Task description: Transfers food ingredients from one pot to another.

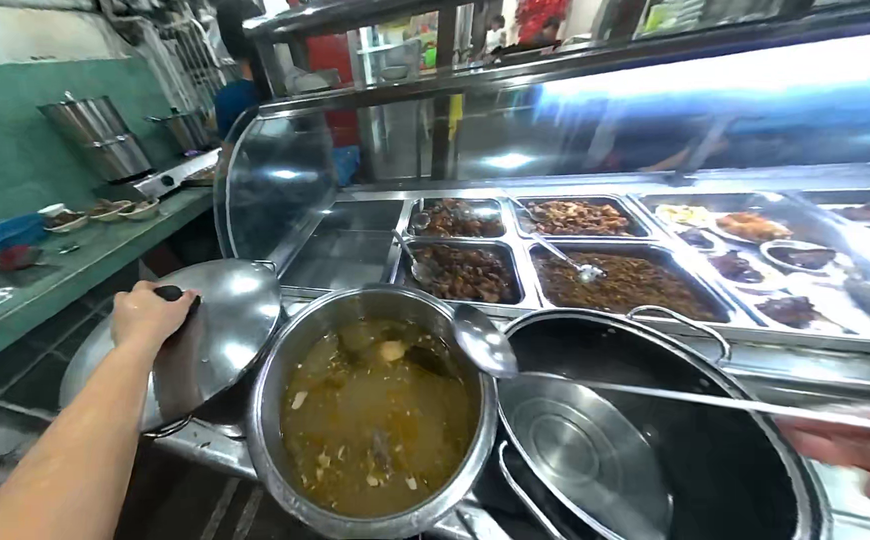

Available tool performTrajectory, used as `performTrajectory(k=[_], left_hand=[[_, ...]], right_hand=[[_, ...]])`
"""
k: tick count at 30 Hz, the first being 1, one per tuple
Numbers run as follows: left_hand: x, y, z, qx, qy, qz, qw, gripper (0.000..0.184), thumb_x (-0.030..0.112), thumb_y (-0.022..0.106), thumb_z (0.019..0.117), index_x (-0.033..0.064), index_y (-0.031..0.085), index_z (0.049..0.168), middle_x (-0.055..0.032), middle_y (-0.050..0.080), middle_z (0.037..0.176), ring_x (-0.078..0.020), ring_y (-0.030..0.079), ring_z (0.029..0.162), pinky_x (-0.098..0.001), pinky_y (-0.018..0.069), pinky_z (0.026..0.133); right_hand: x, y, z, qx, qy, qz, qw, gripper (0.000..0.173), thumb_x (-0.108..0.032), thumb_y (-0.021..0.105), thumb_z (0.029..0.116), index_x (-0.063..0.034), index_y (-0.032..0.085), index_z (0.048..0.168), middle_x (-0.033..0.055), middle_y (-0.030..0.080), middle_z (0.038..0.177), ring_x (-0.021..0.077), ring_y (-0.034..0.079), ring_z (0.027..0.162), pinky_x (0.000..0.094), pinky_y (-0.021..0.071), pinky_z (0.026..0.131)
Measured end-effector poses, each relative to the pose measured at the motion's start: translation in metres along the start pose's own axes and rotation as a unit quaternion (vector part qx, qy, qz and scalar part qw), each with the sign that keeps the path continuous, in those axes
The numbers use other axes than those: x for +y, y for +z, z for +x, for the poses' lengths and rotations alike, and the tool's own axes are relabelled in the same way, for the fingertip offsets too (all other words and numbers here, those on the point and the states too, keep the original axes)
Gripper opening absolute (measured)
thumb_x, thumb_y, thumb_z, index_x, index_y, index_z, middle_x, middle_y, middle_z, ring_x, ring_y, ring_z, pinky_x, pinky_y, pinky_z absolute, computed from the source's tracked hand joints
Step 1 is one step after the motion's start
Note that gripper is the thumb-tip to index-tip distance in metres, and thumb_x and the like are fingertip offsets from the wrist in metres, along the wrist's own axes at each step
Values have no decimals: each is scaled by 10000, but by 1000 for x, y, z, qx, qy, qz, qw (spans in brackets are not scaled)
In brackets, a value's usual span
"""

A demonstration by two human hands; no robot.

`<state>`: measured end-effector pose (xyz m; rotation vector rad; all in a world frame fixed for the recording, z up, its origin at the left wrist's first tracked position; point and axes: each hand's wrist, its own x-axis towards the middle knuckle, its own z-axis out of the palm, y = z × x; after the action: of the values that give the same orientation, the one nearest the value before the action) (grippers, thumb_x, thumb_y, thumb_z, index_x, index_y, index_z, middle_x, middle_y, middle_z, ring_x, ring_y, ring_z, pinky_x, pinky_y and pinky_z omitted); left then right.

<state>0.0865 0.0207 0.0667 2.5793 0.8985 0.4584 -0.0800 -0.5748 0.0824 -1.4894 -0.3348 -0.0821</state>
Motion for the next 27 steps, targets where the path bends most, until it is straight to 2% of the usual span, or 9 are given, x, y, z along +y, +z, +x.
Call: performTrajectory(k=[2, 4, 10, 14, 16, 18, 20, 24, 27], left_hand=[[-5, 4, 4, -6, -1, -15, 1000, 666, 407, 695, 980, -83, 521, 1396, -428, 438, 1424, -581, 436, 1343, -717, 351, 1071], [-9, 7, 8, -9, 1, -31, 999, 664, 390, 688, 988, -92, 505, 1406, -438, 430, 1422, -589, 424, 1348, -716, 335, 1083], [-11, 17, 24, -28, 15, -44, 999, 652, 395, 693, 984, -80, 519, 1396, -429, 453, 1404, -586, 422, 1348, -721, 330, 1075], [-6, 25, 33, -43, 21, -31, 998, 664, 396, 703, 976, -65, 504, 1410, -429, 432, 1420, -592, 427, 1338, -718, 360, 1052], [-5, 26, 35, -52, 29, -22, 998, 693, 411, 698, 977, -72, 485, 1424, -435, 415, 1432, -601, 428, 1332, -726, 361, 1047], [-8, 23, 35, -64, 49, -10, 997, 724, 434, 688, 978, -87, 467, 1429, -447, 398, 1436, -613, 421, 1330, -736, 353, 1046], [-11, 17, 27, -56, 79, 10, 995, 756, 452, 700, 964, -91, 459, 1431, -461, 365, 1449, -644, 407, 1318, -765, 350, 1021], [-22, -2, -30, 58, 231, -67, 969, 703, 359, 713, 964, -133, 467, 1401, -461, 357, 1445, -683, 356, 1314, -804, 304, 1017], [-30, 1, -110, 41, 267, -185, 945, 544, 345, 575, 1016, -83, 539, 1351, -353, 551, 1311, -480, 599, 1130, -625, 498, 902]], right_hand=[[24, 13, 21, -47, -13, 18, 999, 175, -300, 636, 1013, -356, 774, 1104, -58, 788, 1109, 70, 748, 1017, 192, 612, 838], [44, 40, 41, -39, -5, 20, 999, 128, -326, 682, 971, -348, 795, 1027, -17, 799, 1022, 93, 765, 939, 202, 627, 766], [67, 96, 82, -125, 109, -44, 985, 319, 0, 576, 853, -187, 790, 999, 17, 779, 1023, 111, 742, 931, 223, 612, 786], [89, 93, 96, -268, 142, 60, 951, 315, -420, 749, 882, -241, 792, 1138, 10, 762, 1153, 99, 727, 1027, 216, 603, 810], [98, 93, 97, -295, 144, 114, 938, 465, -602, 653, 896, -244, 787, 1161, 10, 745, 1189, 101, 701, 1082, 216, 583, 844], [93, 104, 94, -202, 207, 88, 953, 331, -508, 686, 889, -201, 797, 942, 38, 766, 1066, 127, 730, 989, 231, 600, 776], [84, 121, 91, -112, 262, 20, 958, 147, -167, 632, 920, -102, 710, 814, 73, 765, 966, 146, 744, 899, 240, 608, 752], [69, 145, 84, -151, 234, -246, 929, 151, -12, 583, 1001, -84, 715, 1013, -3, 723, 949, 37, 657, 752, 195, 548, 693], [84, 154, 72, -171, -8, -523, 835, 249, 82, 632, 868, -72, 727, 1040, 81, 723, 1016, 172, 677, 743, 355, 579, 667]])
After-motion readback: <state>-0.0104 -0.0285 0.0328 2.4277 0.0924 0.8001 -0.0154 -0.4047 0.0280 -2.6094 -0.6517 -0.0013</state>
